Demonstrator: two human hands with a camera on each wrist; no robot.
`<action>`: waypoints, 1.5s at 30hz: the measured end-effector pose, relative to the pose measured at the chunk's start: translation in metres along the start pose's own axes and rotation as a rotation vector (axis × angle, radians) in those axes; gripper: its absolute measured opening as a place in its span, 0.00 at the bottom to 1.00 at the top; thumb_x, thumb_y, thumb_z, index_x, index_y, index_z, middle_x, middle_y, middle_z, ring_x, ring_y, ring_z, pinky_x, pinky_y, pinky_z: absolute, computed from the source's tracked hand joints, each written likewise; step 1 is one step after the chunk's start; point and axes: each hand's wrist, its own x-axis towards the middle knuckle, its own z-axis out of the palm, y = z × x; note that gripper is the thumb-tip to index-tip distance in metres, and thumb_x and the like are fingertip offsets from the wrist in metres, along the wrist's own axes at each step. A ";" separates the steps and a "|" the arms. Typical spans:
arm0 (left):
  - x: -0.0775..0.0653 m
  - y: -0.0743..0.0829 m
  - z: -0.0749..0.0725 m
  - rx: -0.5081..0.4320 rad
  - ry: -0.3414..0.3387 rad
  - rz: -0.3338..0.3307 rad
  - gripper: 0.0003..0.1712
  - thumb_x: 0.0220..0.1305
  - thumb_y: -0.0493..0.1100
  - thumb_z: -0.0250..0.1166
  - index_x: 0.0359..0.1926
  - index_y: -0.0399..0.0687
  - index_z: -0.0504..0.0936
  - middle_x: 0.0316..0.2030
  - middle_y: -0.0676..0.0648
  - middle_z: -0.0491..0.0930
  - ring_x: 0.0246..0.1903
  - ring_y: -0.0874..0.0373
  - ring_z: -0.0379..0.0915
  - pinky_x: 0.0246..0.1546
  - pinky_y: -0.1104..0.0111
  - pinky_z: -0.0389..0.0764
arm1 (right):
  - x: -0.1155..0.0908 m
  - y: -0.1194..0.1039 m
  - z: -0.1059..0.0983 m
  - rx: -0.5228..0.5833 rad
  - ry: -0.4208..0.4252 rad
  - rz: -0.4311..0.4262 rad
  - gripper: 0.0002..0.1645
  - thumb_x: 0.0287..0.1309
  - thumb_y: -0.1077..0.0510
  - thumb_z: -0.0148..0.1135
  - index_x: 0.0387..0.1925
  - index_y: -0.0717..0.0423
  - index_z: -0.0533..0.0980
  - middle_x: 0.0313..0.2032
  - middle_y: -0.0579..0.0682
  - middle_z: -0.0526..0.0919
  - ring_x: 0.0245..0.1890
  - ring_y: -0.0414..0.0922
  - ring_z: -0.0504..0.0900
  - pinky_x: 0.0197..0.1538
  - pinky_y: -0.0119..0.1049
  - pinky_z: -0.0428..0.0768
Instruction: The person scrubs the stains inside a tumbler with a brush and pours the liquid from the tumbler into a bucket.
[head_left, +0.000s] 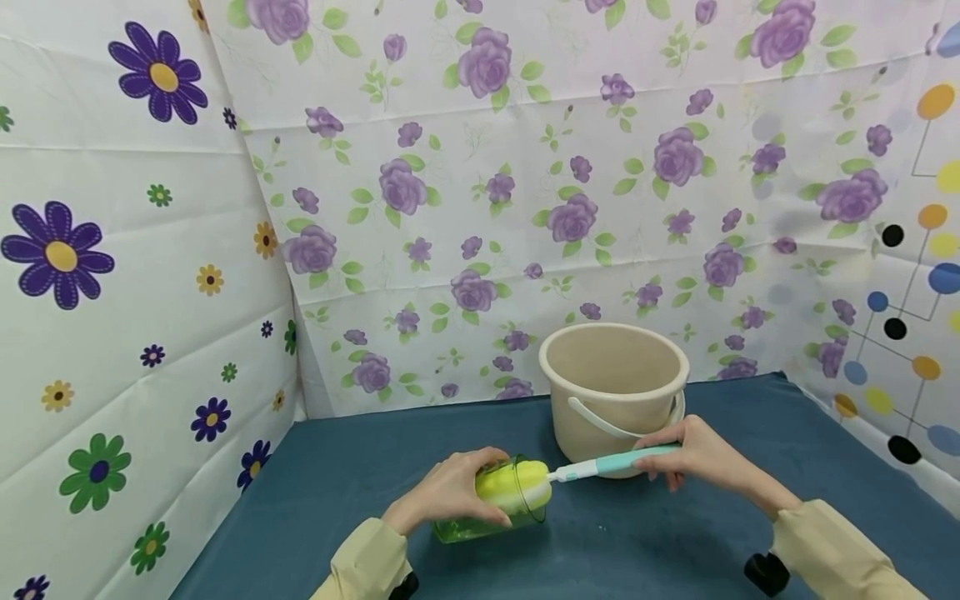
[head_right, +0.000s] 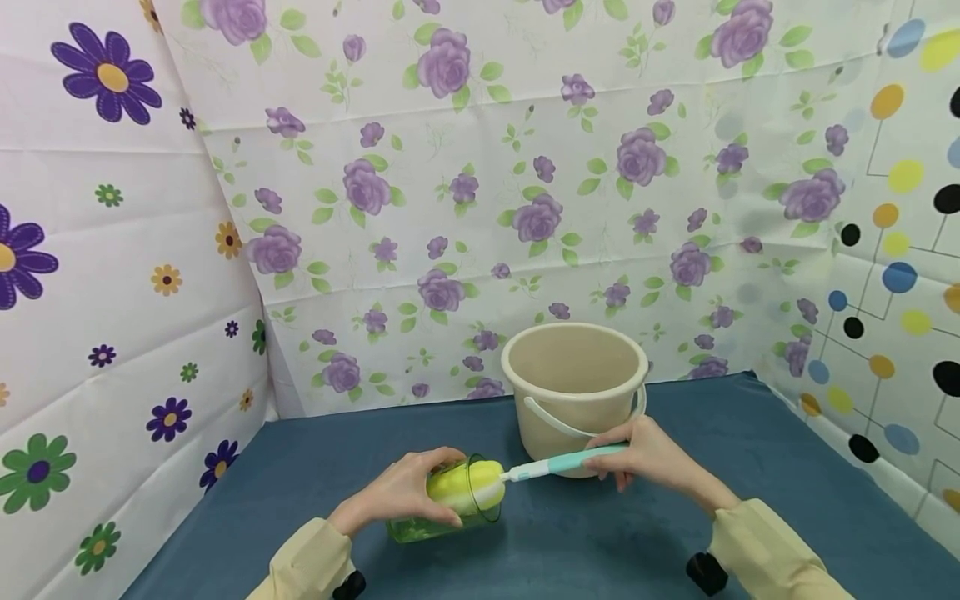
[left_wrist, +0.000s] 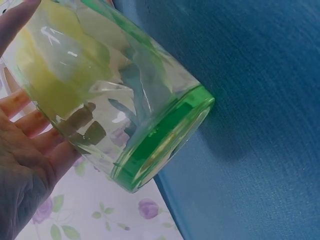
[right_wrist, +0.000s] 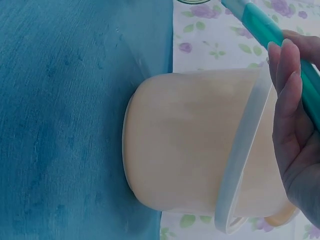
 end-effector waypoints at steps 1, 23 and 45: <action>0.000 0.000 0.000 -0.001 0.000 0.002 0.44 0.39 0.66 0.69 0.57 0.54 0.71 0.46 0.55 0.74 0.39 0.64 0.70 0.33 0.69 0.73 | 0.000 0.000 0.000 -0.002 0.004 0.005 0.10 0.54 0.60 0.63 0.39 0.59 0.81 0.19 0.52 0.80 0.11 0.48 0.75 0.16 0.42 0.74; 0.001 0.001 0.000 0.006 -0.013 -0.008 0.42 0.41 0.65 0.70 0.57 0.53 0.70 0.43 0.56 0.74 0.40 0.63 0.70 0.35 0.67 0.73 | -0.006 -0.004 0.001 0.059 -0.069 -0.012 0.10 0.55 0.63 0.61 0.39 0.61 0.81 0.19 0.52 0.79 0.10 0.47 0.74 0.16 0.43 0.74; 0.000 0.002 -0.001 -0.011 -0.005 0.007 0.42 0.40 0.64 0.71 0.57 0.52 0.71 0.45 0.57 0.74 0.36 0.66 0.70 0.32 0.70 0.72 | 0.002 -0.005 -0.008 0.000 -0.019 0.019 0.11 0.54 0.60 0.63 0.39 0.61 0.81 0.20 0.52 0.80 0.11 0.54 0.74 0.17 0.44 0.75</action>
